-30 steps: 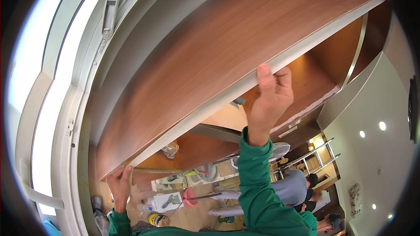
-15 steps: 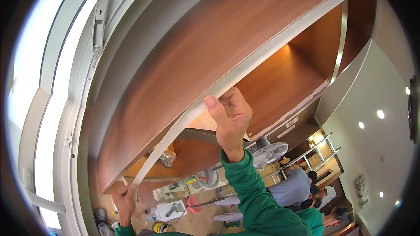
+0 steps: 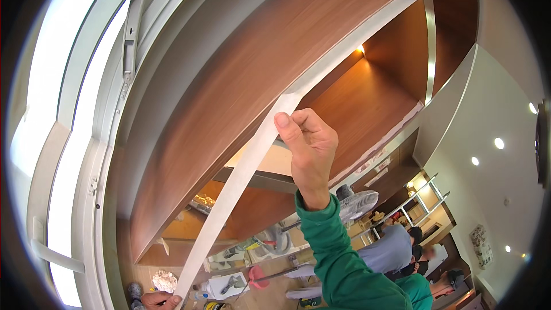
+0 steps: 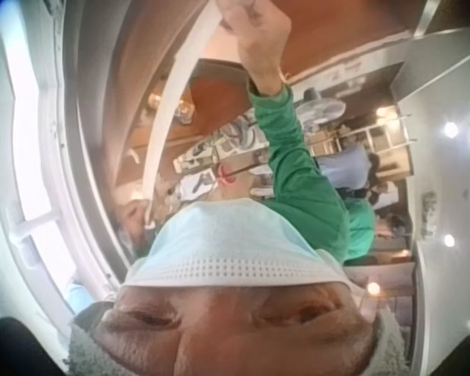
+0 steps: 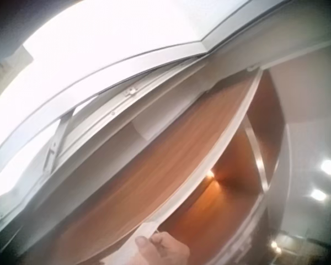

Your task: The person applies masking tape along the edge of a wooden cabinet shelf, then uses a brush to apply a dark liquid to the taped seam. The person handles a plastic-wrapped item and a small container of liquid during the process.

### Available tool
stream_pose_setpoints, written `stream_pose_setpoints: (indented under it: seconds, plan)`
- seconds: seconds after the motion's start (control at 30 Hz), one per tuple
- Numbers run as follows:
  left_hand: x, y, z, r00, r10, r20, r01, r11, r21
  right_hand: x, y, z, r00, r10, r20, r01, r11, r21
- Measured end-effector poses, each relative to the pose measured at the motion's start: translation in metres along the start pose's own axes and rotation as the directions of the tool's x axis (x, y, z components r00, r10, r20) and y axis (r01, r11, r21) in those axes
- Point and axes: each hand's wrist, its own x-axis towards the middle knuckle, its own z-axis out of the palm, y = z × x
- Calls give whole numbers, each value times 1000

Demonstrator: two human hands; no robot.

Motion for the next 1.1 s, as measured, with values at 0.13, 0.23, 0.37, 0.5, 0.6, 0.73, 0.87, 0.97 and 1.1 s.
stream_pose_setpoints:
  seconds: [0.13, 0.23, 0.37, 0.5, 0.6, 0.73, 0.87, 0.97, 1.1]
  plan:
    - [-7, 33, 15, 998, 50, -43, -35, 954, 297, -11, -9, -8, 999, 35, -33, -37, 999, -39]
    - [-10, 37, 12, 998, 61, -15, -53, 944, 326, -15, -15, -9, 999, -43, -12, 44, 992, 119]
    - [-25, 17, 2, 998, 58, 2, -58, 986, 157, -12, -16, -4, 998, 65, 26, -66, 997, 33]
    - [-33, 74, 31, 1000, 16, 24, -23, 936, 351, -7, -8, -19, 976, 218, 23, -219, 973, 67]
    - [-35, 77, 31, 999, 35, 19, -39, 931, 364, -7, -7, -17, 987, 159, 20, -160, 975, 152]
    - [-25, 42, 27, 1000, -2, -16, 7, 945, 327, -22, -27, -12, 995, 96, -11, -90, 965, 245]
    - [-7, 2, 25, 994, 55, -90, -38, 984, 176, -17, -20, -14, 994, 88, 66, -99, 977, 191]
    - [8, 10, 32, 992, 94, -85, -82, 988, 135, -12, -5, -28, 983, 141, 119, -151, 986, 72]
    - [19, -3, 27, 985, 102, -136, -93, 993, 71, -3, -7, -24, 998, 52, -20, -53, 998, -19]
